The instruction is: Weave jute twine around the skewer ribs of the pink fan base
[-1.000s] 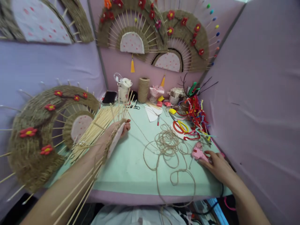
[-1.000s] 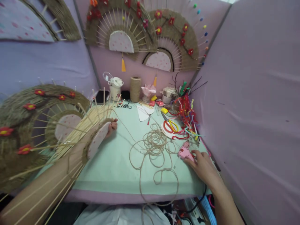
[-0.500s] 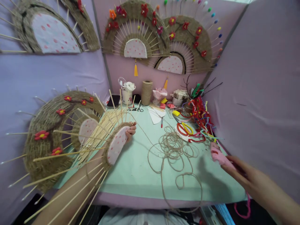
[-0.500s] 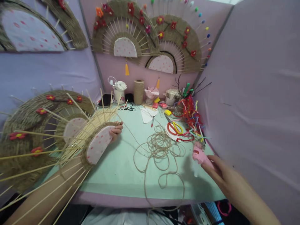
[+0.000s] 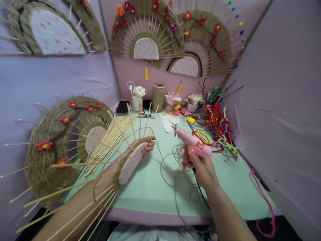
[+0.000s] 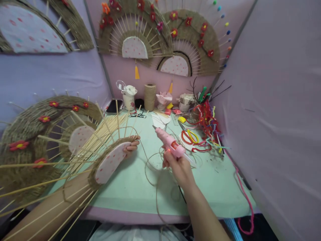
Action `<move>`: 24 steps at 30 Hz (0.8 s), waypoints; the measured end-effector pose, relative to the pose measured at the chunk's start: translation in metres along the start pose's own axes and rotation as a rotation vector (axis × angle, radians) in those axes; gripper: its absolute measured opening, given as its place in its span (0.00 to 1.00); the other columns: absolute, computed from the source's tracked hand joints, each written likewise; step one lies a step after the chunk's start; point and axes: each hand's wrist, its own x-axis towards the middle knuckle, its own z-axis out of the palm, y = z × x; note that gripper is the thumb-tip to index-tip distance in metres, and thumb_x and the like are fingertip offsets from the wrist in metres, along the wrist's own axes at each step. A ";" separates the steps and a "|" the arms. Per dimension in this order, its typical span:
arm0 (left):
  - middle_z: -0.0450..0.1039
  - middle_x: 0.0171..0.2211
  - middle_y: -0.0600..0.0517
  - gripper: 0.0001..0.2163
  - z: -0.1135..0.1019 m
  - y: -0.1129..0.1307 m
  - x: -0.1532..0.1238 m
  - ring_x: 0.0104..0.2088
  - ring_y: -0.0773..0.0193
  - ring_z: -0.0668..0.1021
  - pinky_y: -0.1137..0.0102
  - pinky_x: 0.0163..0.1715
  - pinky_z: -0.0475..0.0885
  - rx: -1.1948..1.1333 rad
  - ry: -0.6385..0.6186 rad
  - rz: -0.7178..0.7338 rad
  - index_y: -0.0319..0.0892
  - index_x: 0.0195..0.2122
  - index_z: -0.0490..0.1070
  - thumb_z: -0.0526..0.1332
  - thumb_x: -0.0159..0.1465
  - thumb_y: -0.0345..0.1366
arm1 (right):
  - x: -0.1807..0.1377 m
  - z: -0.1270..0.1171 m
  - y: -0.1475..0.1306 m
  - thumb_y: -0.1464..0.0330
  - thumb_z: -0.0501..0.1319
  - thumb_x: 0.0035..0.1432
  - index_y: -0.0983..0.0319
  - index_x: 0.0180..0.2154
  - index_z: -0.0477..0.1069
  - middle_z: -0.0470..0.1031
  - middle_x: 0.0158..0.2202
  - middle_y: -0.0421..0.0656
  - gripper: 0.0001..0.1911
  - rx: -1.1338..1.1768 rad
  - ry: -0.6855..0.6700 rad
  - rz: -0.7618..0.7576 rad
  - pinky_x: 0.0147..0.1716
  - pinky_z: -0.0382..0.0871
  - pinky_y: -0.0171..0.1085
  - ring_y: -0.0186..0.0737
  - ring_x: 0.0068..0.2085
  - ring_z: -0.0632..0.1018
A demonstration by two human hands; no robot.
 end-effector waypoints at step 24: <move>0.64 0.26 0.51 0.09 0.014 -0.009 -0.010 0.21 0.75 0.68 0.88 0.18 0.66 -0.011 -0.091 -0.040 0.33 0.34 0.68 0.49 0.65 0.26 | 0.007 0.037 0.015 0.48 0.51 0.60 0.59 0.34 0.66 0.65 0.16 0.34 0.21 -0.225 -0.005 0.052 0.25 0.65 0.37 0.38 0.21 0.73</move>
